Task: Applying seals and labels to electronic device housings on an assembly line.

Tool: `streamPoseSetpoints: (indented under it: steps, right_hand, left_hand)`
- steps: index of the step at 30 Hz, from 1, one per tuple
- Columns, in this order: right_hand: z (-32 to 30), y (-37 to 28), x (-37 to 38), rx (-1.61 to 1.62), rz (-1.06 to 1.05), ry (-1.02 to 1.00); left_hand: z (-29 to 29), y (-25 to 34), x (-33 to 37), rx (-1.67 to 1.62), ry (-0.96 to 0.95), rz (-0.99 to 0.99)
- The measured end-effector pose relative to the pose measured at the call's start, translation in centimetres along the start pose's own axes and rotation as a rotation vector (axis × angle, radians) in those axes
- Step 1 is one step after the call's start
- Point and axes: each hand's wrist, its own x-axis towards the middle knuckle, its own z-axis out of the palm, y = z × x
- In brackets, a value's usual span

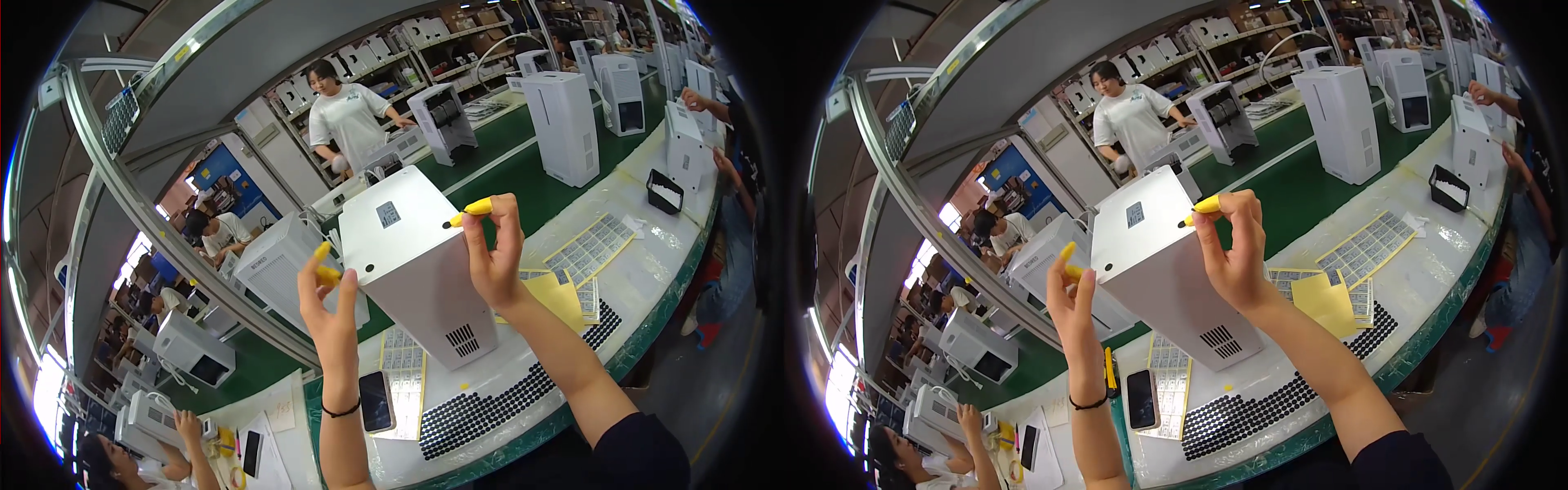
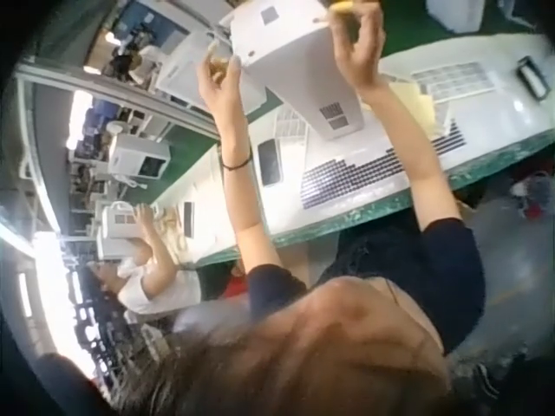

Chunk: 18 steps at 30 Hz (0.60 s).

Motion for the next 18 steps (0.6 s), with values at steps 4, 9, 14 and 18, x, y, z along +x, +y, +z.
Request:
streamPoseSetpoints:
  steps: [4, 9, 14, 18]
  right_hand:
    - [-0.3, -1.1, -0.4, 0.016, 0.021, -0.006]
    - [-0.9, -1.0, -0.4, 0.002, 0.031, -0.022]
    - [-0.7, -0.8, 0.0, -0.007, 0.035, -0.029]
    - [-1.0, -0.8, -0.1, 0.014, 0.052, -0.053]
  left_hand:
    - [0.8, 0.1, 0.4, -0.240, 0.013, -0.201]
    - [2.8, 1.1, 0.1, -0.518, -0.018, -0.245]
    - [4.3, 2.4, -0.3, -0.769, 0.149, -0.329]
    - [5.0, 2.6, -0.6, -0.774, 0.196, -0.356]
